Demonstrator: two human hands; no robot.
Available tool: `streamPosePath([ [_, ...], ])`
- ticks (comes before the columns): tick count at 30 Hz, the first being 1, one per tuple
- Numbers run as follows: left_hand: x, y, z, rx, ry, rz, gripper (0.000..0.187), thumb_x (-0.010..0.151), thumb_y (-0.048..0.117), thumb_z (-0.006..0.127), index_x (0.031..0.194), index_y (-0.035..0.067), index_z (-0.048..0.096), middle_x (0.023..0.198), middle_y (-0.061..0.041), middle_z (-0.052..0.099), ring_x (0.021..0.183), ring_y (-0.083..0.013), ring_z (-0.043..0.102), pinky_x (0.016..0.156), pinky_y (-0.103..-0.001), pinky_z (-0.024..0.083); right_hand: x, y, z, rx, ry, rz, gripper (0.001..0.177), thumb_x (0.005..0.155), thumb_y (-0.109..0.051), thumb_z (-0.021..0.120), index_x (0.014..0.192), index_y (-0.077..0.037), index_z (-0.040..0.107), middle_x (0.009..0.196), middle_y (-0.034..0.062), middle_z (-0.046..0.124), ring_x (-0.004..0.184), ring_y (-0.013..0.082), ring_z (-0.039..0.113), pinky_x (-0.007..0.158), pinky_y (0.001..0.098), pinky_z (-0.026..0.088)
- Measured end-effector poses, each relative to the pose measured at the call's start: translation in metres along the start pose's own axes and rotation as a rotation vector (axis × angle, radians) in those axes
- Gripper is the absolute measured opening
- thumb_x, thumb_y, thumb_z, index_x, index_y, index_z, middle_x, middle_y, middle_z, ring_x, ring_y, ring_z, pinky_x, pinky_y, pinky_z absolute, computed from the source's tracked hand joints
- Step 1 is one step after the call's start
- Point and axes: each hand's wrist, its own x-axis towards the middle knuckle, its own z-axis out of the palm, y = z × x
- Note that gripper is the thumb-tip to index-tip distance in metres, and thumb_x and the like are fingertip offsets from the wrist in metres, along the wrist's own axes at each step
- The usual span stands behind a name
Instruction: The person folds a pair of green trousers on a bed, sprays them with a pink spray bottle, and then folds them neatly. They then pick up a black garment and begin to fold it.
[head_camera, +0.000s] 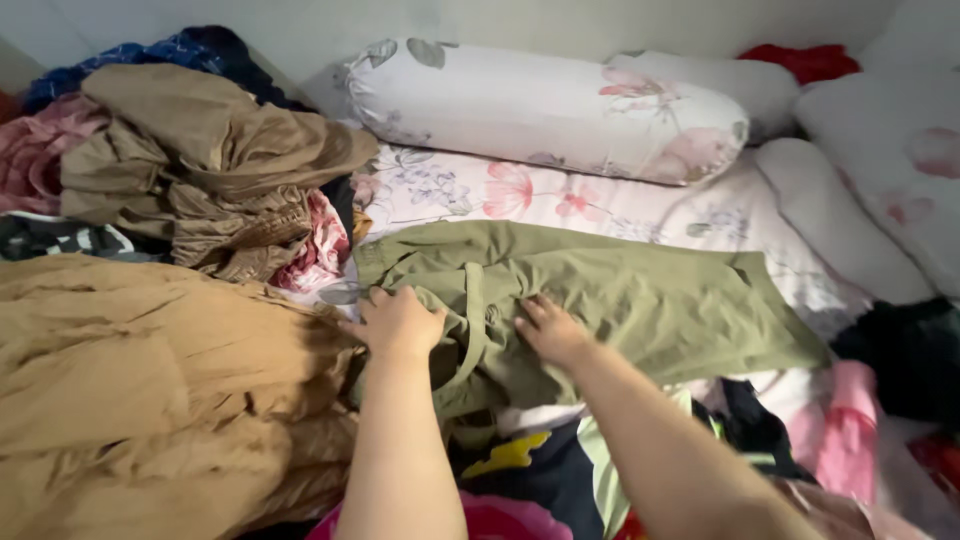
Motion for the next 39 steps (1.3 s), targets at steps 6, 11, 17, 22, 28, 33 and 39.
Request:
streamPosePath([
  [6,-0.025,-0.011,0.040,-0.056,0.292,0.120,0.082,0.078,0.029,0.074,0.152,0.022,0.040,0.163,-0.022,0.023,0.149,-0.0439,0.017,0.108,-0.079,0.012,-0.008,-0.028,-0.123,-0.360,-0.035,0.008,0.058,0.095,-0.051,0.052,0.144,-0.020,0.057,0.156,0.0076,0.046,0.135,0.0369,0.048,0.113,0.0476,0.041],
  [11,-0.088,0.051,0.052,-0.117,0.432,0.770,0.052,0.086,0.023,0.069,0.136,0.020,0.057,0.147,-0.014,0.050,0.142,-0.0337,0.041,0.118,-0.069,0.020,-0.051,-0.005,-0.153,0.037,0.219,-0.080,0.055,0.088,-0.039,0.067,0.136,-0.012,0.064,0.132,0.0192,0.068,0.117,0.0332,0.068,0.104,0.0421,0.052],
  [17,-0.167,0.123,0.059,-0.218,0.133,0.763,0.061,0.081,0.028,0.075,0.138,0.018,0.055,0.142,-0.011,0.054,0.129,-0.0351,0.052,0.105,-0.051,0.043,-0.098,0.052,-0.149,-0.029,0.267,-0.269,0.057,0.086,-0.033,0.069,0.139,-0.014,0.057,0.149,0.0172,0.046,0.129,0.0378,0.048,0.105,0.0454,0.041],
  [22,-0.176,0.218,0.105,-0.156,0.044,0.826,0.062,0.081,0.031,0.076,0.138,0.016,0.056,0.143,-0.011,0.053,0.126,-0.0350,0.056,0.102,-0.046,0.048,-0.105,0.158,-0.194,0.049,0.233,-0.099,0.054,0.087,-0.035,0.071,0.136,-0.016,0.059,0.143,0.0151,0.053,0.130,0.0352,0.052,0.108,0.0429,0.044],
  [28,-0.122,0.340,0.177,0.053,0.009,0.685,0.052,0.085,0.031,0.071,0.135,0.022,0.060,0.145,-0.006,0.052,0.130,-0.0328,0.054,0.104,-0.048,0.047,-0.100,0.325,-0.168,0.311,0.681,0.181,0.048,0.084,-0.030,0.070,0.129,-0.010,0.067,0.127,0.0184,0.065,0.117,0.0384,0.063,0.101,0.0440,0.051],
  [33,-0.022,0.377,0.212,0.143,0.108,0.555,0.043,0.091,0.019,0.061,0.133,0.015,0.060,0.147,-0.013,0.052,0.128,-0.0350,0.058,0.103,-0.046,0.050,-0.072,0.404,-0.129,0.199,0.537,0.594,0.048,0.090,-0.037,0.074,0.122,-0.002,0.067,0.125,0.0235,0.064,0.116,0.0419,0.062,0.098,0.0462,0.051],
  [39,0.043,0.368,0.238,0.225,0.032,0.439,0.057,0.090,0.010,0.058,0.146,0.015,0.049,0.143,-0.017,0.053,0.129,-0.0345,0.057,0.102,-0.047,0.050,-0.051,0.441,-0.163,0.609,0.261,0.436,0.063,0.070,-0.014,0.081,0.131,-0.010,0.066,0.107,0.0151,0.076,0.101,0.0314,0.073,0.088,0.0376,0.057],
])
